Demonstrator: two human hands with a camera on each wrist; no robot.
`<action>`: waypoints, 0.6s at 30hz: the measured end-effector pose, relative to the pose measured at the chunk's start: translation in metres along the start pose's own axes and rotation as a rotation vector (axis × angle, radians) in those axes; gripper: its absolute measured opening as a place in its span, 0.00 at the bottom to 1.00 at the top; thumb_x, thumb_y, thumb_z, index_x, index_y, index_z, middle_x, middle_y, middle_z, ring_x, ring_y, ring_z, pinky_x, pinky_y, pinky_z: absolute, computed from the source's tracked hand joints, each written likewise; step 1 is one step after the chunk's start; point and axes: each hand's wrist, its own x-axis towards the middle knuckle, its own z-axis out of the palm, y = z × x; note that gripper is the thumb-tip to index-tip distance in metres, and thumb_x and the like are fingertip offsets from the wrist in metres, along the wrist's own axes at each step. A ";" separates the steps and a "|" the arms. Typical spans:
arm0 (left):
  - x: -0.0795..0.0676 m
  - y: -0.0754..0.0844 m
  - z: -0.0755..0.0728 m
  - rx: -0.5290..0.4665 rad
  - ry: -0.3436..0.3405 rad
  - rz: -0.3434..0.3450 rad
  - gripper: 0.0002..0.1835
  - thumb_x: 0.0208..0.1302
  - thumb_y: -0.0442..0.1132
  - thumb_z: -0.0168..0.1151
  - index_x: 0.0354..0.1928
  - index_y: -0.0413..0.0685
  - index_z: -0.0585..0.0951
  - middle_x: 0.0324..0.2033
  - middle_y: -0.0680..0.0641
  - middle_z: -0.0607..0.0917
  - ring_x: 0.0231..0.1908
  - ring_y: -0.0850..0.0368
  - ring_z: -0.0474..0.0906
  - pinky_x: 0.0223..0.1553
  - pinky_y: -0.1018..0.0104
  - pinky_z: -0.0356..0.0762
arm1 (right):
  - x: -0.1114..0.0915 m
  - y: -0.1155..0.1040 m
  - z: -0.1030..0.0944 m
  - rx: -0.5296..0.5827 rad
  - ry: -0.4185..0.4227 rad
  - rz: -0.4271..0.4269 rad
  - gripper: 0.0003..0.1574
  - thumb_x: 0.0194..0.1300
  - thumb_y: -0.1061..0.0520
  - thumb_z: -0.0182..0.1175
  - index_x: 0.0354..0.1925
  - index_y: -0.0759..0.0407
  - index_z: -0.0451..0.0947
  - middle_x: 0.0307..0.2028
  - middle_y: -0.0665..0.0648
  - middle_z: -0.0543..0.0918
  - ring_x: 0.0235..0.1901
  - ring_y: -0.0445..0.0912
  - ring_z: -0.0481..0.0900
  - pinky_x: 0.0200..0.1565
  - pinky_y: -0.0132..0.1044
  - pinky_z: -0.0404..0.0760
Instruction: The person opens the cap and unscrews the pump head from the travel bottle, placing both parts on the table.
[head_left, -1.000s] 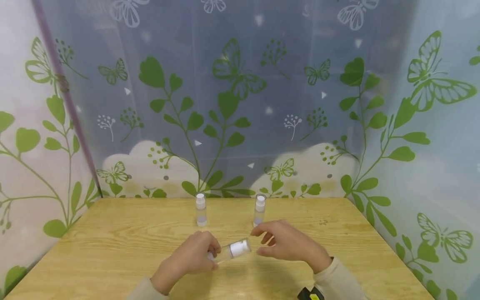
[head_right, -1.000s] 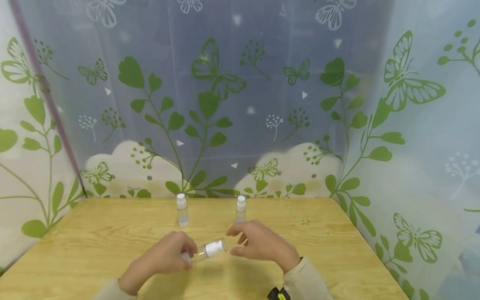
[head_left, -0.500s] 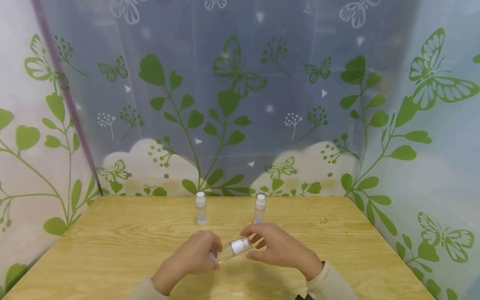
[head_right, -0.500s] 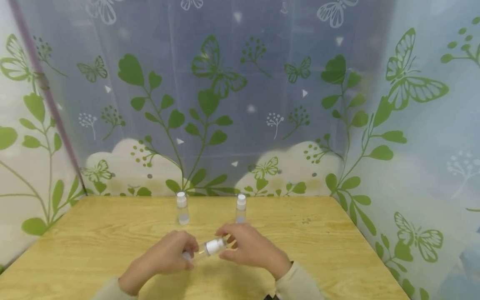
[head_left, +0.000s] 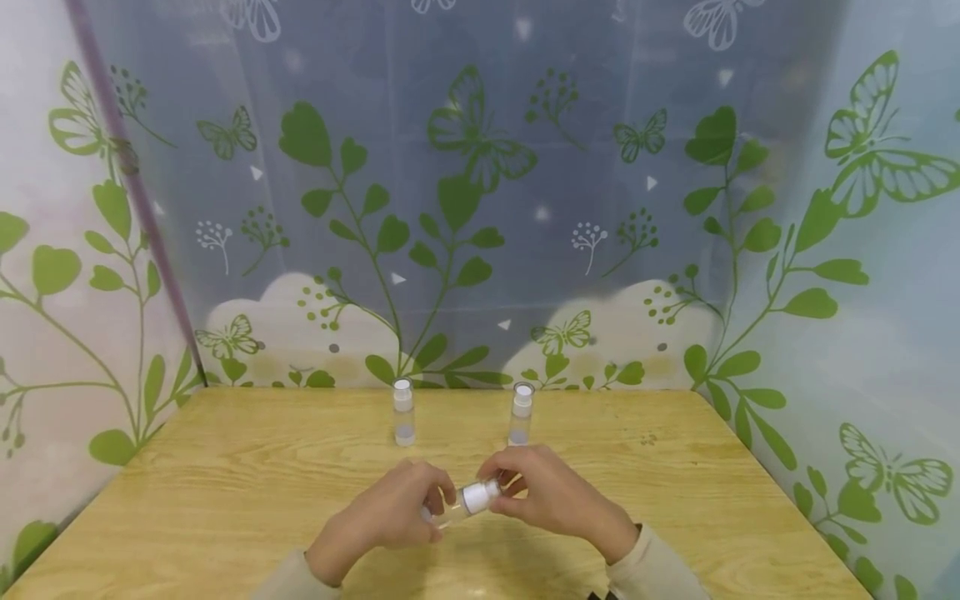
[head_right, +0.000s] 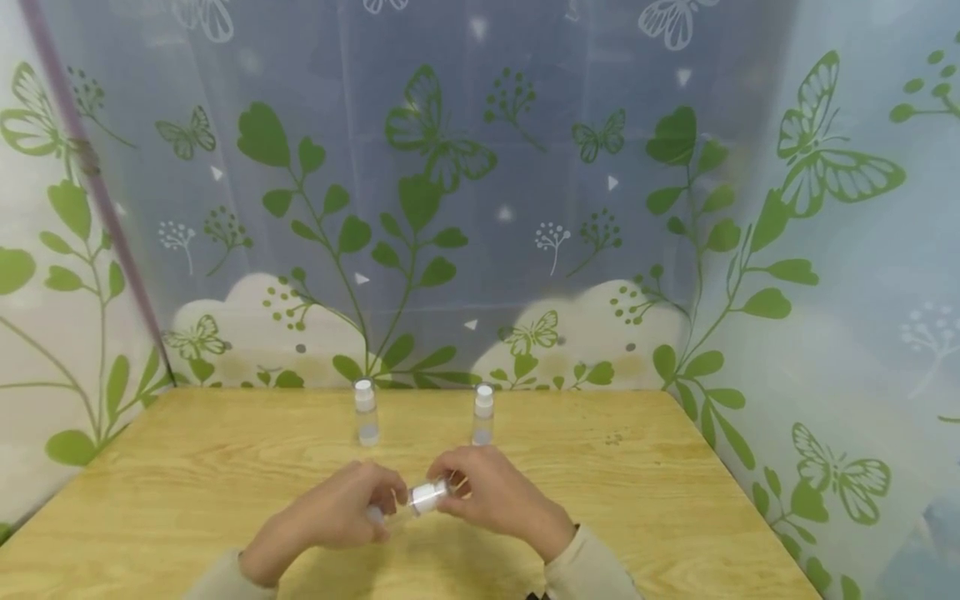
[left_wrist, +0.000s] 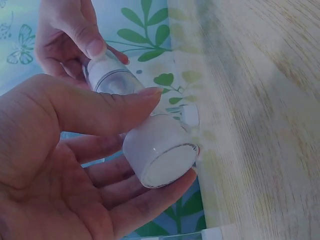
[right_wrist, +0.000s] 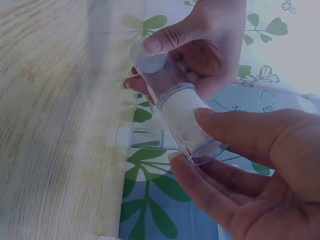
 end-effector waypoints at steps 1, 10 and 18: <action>0.000 0.000 0.000 0.000 -0.005 0.005 0.19 0.46 0.25 0.77 0.44 0.37 0.86 0.33 0.43 0.89 0.33 0.54 0.86 0.35 0.67 0.85 | 0.000 0.000 0.000 0.003 -0.004 0.003 0.13 0.65 0.63 0.70 0.48 0.59 0.85 0.45 0.56 0.88 0.42 0.43 0.88 0.42 0.25 0.84; 0.001 0.000 0.001 -0.049 -0.052 -0.008 0.21 0.48 0.23 0.73 0.48 0.36 0.84 0.35 0.44 0.88 0.32 0.60 0.83 0.34 0.69 0.83 | 0.001 0.003 0.002 0.038 -0.053 0.007 0.12 0.67 0.63 0.68 0.49 0.56 0.85 0.45 0.53 0.89 0.43 0.39 0.86 0.43 0.28 0.85; 0.002 0.002 0.002 -0.052 -0.055 0.014 0.21 0.46 0.20 0.70 0.47 0.33 0.87 0.34 0.40 0.90 0.30 0.61 0.84 0.32 0.72 0.82 | 0.003 0.004 0.007 0.038 -0.085 -0.005 0.14 0.67 0.60 0.69 0.51 0.56 0.86 0.46 0.53 0.90 0.41 0.34 0.83 0.40 0.26 0.83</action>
